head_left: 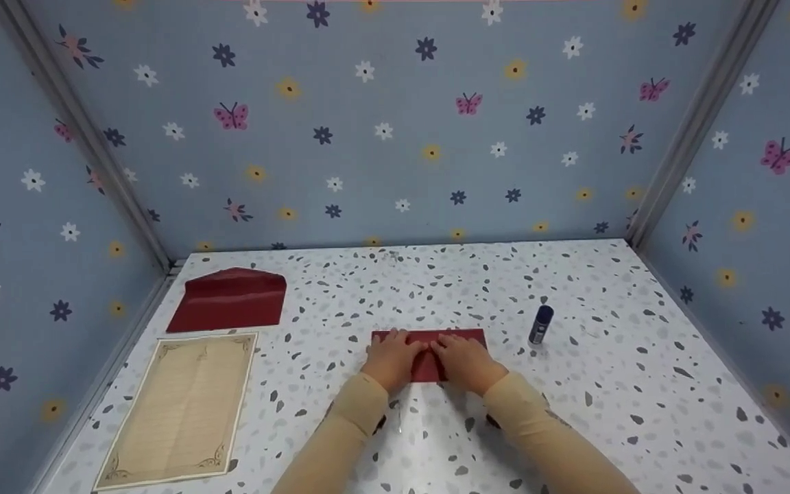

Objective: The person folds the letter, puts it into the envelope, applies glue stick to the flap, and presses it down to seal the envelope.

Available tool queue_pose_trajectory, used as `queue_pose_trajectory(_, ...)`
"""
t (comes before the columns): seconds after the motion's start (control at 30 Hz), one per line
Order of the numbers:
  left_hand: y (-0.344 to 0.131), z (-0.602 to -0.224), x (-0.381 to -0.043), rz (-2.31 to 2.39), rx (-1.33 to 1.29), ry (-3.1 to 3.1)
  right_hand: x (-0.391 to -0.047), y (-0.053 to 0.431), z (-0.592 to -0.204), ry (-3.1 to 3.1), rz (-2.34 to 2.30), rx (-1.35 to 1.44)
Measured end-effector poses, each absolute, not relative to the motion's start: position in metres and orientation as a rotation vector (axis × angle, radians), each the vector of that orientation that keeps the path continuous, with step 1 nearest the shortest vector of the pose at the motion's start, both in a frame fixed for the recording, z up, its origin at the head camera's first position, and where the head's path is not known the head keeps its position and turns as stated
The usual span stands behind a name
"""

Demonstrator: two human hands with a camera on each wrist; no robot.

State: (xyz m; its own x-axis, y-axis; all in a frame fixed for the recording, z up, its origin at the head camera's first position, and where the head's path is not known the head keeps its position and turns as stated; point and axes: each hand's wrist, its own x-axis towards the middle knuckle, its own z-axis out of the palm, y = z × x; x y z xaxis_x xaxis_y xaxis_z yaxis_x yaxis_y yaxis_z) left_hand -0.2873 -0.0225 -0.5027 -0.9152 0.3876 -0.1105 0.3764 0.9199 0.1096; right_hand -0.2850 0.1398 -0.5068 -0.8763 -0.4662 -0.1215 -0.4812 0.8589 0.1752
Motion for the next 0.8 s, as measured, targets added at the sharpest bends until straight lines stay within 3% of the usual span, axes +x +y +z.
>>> queue_pose_trajectory(0.8,-0.02,-0.507,-0.287,0.164,0.698,2.862,-0.286,0.141,-0.511,2.95,0.285,-0.634)
